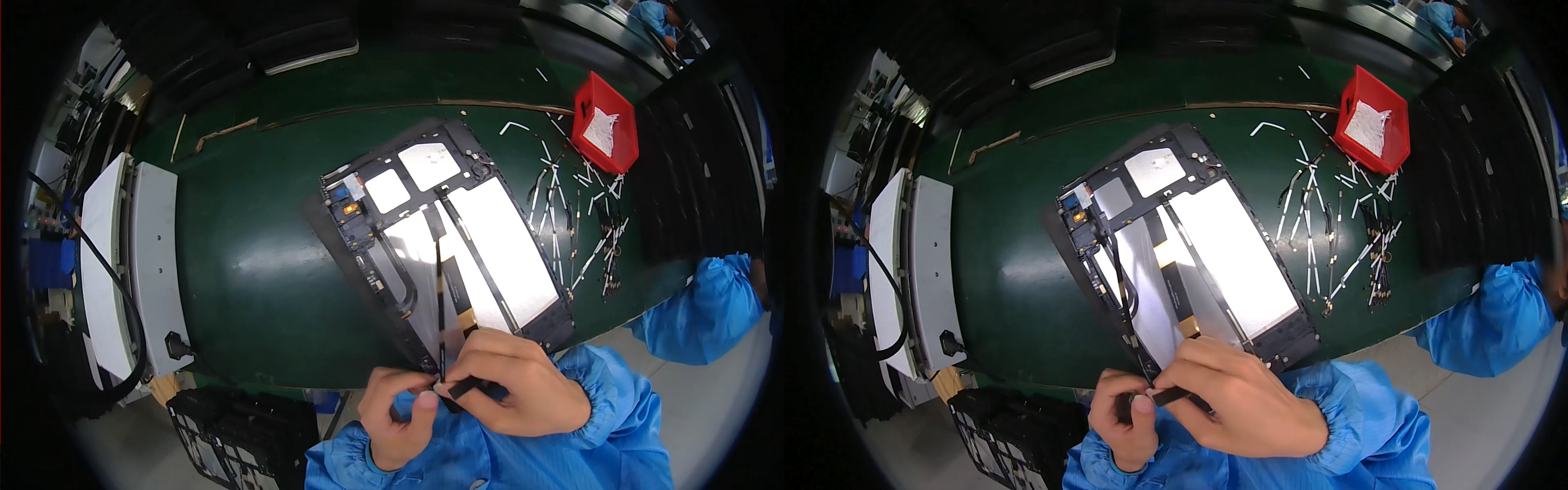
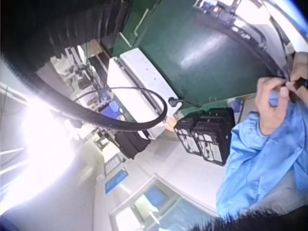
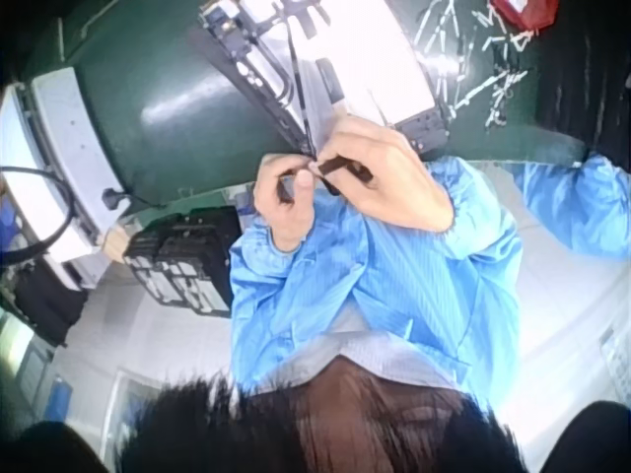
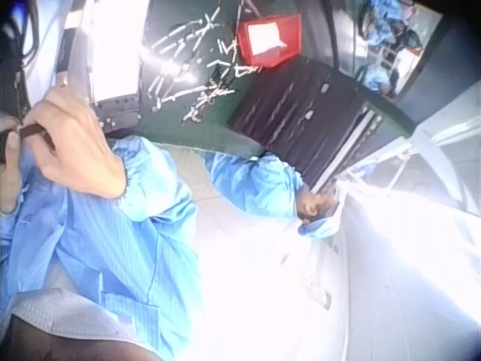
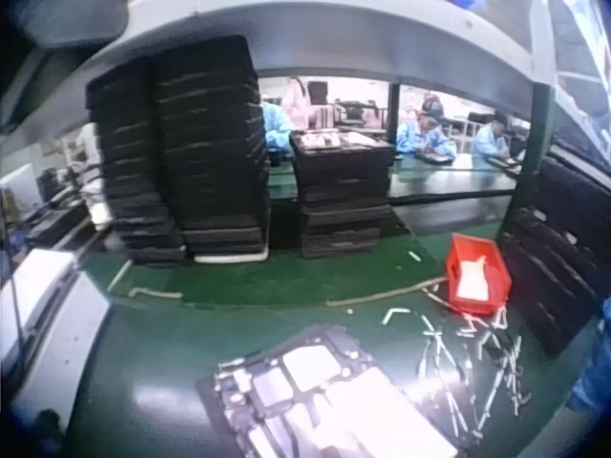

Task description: The person assembles electronic device chassis by peeling adhesive backing from flexible strips, attaching the strips onto the chassis, pressing them in place, and stacking the assembled chassis.

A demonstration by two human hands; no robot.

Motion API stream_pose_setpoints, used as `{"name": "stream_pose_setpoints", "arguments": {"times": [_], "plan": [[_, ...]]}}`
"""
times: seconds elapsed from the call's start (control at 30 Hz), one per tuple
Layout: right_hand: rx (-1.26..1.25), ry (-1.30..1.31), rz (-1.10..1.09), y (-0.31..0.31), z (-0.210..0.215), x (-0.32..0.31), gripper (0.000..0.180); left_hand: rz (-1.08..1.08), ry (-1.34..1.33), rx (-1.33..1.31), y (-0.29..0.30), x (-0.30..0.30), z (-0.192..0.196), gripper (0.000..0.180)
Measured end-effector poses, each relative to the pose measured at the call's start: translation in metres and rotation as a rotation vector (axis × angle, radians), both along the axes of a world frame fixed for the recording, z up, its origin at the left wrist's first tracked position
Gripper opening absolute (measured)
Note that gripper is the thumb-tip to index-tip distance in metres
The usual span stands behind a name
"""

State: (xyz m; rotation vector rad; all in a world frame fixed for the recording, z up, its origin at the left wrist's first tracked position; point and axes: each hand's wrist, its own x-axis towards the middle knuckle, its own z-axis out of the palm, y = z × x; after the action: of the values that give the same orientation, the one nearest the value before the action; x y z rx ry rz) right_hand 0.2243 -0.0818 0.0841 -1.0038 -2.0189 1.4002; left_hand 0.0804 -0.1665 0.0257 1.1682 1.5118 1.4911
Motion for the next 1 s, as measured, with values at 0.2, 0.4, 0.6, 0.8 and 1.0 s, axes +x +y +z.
{"name": "stream_pose_setpoints", "arguments": {"times": [0.2,0.4,0.6,0.8,1.0], "plan": [[-0.001,0.036,0.046,-0.002,0.001,0.002,0.016,-0.009,-0.054,-0.014,-0.004,-0.001,0.0,0.012],[0.016,-0.019,0.079,0.004,0.0,0.004,0.016,-0.036,0.037,-0.028,-0.004,-0.003,-0.002,0.01],[0.045,-0.045,0.088,0.003,-0.002,0.002,0.016,-0.008,0.089,-0.009,-0.004,-0.001,-0.008,0.01],[0.151,-0.111,0.027,0.006,-0.006,-0.002,0.014,0.073,-0.175,0.008,-0.007,0.001,-0.015,0.015],[0.181,-0.163,0.005,0.007,-0.004,-0.002,0.017,0.048,-0.263,-0.103,-0.002,0.006,-0.013,0.027]]}}
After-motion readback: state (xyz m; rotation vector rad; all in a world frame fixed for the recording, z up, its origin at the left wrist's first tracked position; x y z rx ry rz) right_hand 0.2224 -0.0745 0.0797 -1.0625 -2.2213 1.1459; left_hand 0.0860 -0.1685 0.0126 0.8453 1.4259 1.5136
